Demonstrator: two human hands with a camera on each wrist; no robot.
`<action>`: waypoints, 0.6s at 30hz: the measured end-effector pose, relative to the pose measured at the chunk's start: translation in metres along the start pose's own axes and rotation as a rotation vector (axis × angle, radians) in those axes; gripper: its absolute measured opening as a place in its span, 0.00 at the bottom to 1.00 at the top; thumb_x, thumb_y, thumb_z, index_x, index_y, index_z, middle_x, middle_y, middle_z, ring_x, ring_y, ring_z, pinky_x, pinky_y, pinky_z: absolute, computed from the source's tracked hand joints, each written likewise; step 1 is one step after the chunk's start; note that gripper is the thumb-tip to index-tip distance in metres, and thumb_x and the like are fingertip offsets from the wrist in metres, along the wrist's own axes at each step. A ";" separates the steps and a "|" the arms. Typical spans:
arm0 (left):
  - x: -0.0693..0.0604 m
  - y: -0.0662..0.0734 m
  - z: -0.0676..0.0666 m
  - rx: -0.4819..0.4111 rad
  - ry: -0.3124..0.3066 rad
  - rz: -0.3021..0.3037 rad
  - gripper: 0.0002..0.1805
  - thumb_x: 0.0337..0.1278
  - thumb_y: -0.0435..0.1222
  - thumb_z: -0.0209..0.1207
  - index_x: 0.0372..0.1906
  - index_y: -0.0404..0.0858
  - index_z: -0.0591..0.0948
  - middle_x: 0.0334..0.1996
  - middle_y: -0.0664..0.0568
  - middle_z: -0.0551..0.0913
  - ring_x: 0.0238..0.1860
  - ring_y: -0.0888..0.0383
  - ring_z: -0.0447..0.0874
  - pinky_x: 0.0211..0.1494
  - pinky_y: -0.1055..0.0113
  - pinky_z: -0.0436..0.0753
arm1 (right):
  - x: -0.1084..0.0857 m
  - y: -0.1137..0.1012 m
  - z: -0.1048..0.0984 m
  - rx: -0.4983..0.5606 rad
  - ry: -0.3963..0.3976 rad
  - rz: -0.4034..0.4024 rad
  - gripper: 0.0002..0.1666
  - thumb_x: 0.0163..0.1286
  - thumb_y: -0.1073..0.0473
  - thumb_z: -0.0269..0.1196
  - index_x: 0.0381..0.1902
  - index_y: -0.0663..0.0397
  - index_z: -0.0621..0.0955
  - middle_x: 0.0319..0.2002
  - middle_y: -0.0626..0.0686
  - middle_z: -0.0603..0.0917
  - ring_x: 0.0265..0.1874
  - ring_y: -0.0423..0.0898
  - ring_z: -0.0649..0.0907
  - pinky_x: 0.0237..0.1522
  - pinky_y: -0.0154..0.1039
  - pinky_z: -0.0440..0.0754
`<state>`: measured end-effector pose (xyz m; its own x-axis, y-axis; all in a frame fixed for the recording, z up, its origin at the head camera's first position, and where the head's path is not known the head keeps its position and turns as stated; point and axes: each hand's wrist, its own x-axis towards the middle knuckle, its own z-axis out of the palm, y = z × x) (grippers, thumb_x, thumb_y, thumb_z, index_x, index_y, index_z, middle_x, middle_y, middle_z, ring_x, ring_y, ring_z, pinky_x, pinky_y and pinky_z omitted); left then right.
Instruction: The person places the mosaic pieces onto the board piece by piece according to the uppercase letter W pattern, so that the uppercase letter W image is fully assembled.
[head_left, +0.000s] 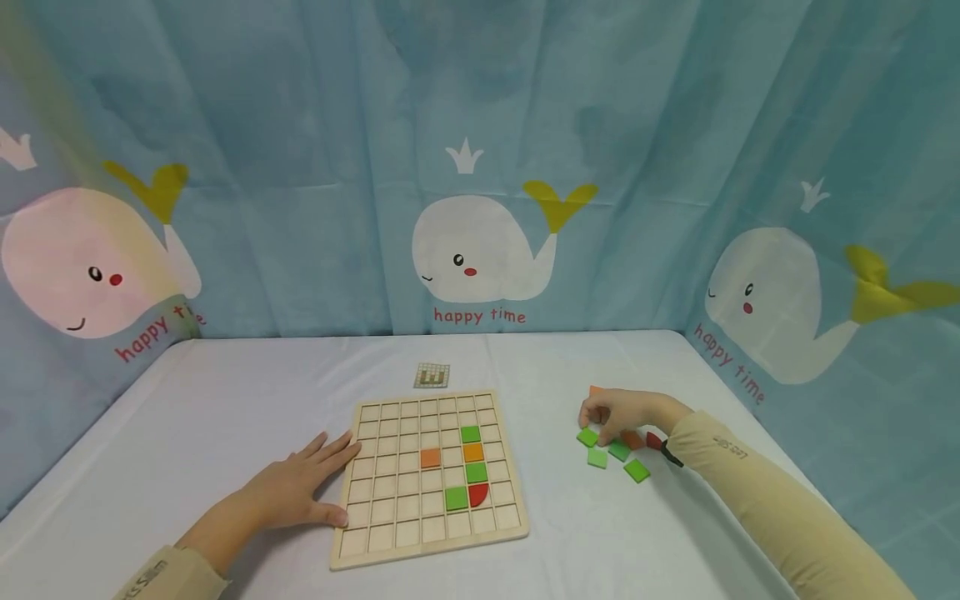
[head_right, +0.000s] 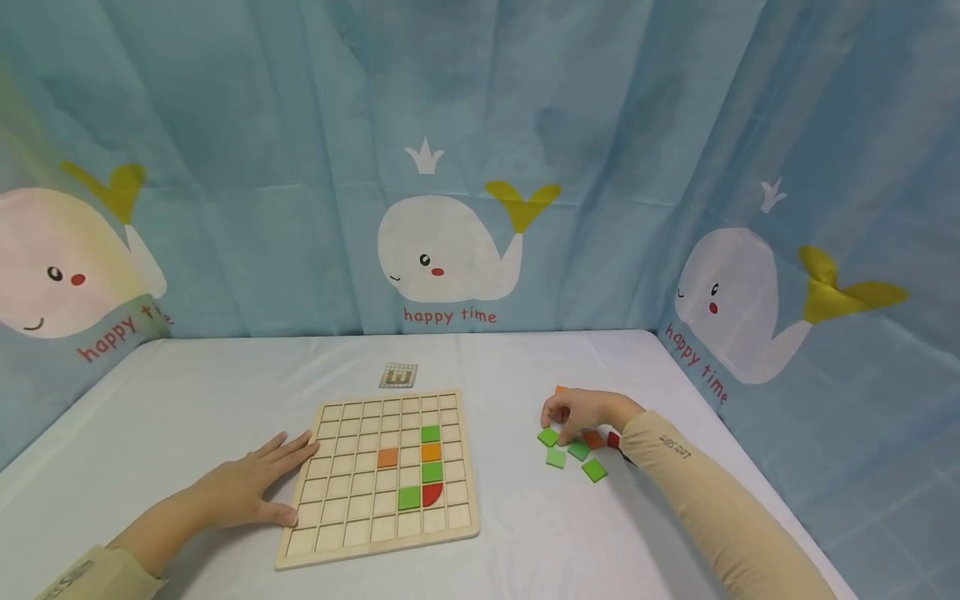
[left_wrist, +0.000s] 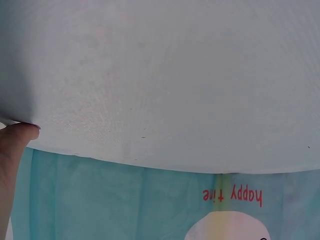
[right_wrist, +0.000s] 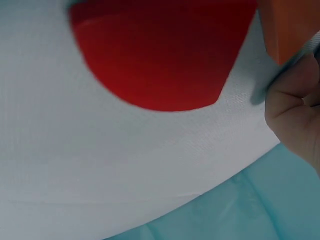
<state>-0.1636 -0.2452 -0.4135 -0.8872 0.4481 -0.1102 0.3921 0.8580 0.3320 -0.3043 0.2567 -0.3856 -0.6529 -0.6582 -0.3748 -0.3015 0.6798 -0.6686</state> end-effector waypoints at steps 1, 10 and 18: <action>0.000 0.000 0.000 0.001 -0.001 -0.001 0.57 0.42 0.68 0.62 0.73 0.38 0.62 0.74 0.40 0.56 0.71 0.29 0.51 0.58 0.28 0.62 | 0.000 0.000 0.000 0.009 0.003 -0.005 0.13 0.59 0.74 0.66 0.39 0.58 0.79 0.34 0.51 0.71 0.36 0.46 0.68 0.37 0.36 0.70; 0.000 -0.002 0.001 0.006 0.000 -0.002 0.56 0.43 0.67 0.61 0.74 0.38 0.62 0.74 0.40 0.56 0.71 0.29 0.50 0.58 0.28 0.63 | -0.003 0.006 0.000 0.138 0.101 0.066 0.10 0.60 0.68 0.68 0.36 0.61 0.77 0.29 0.49 0.73 0.22 0.41 0.67 0.24 0.32 0.65; -0.001 0.001 0.000 0.003 -0.001 -0.010 0.57 0.42 0.68 0.61 0.74 0.38 0.62 0.74 0.41 0.56 0.71 0.30 0.50 0.58 0.28 0.63 | -0.007 -0.005 0.005 0.129 0.200 0.094 0.13 0.61 0.63 0.70 0.37 0.60 0.76 0.30 0.49 0.76 0.28 0.44 0.72 0.30 0.36 0.70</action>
<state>-0.1622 -0.2448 -0.4129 -0.8908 0.4396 -0.1148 0.3838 0.8633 0.3276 -0.2948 0.2563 -0.3831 -0.8023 -0.5084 -0.3129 -0.1506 0.6796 -0.7179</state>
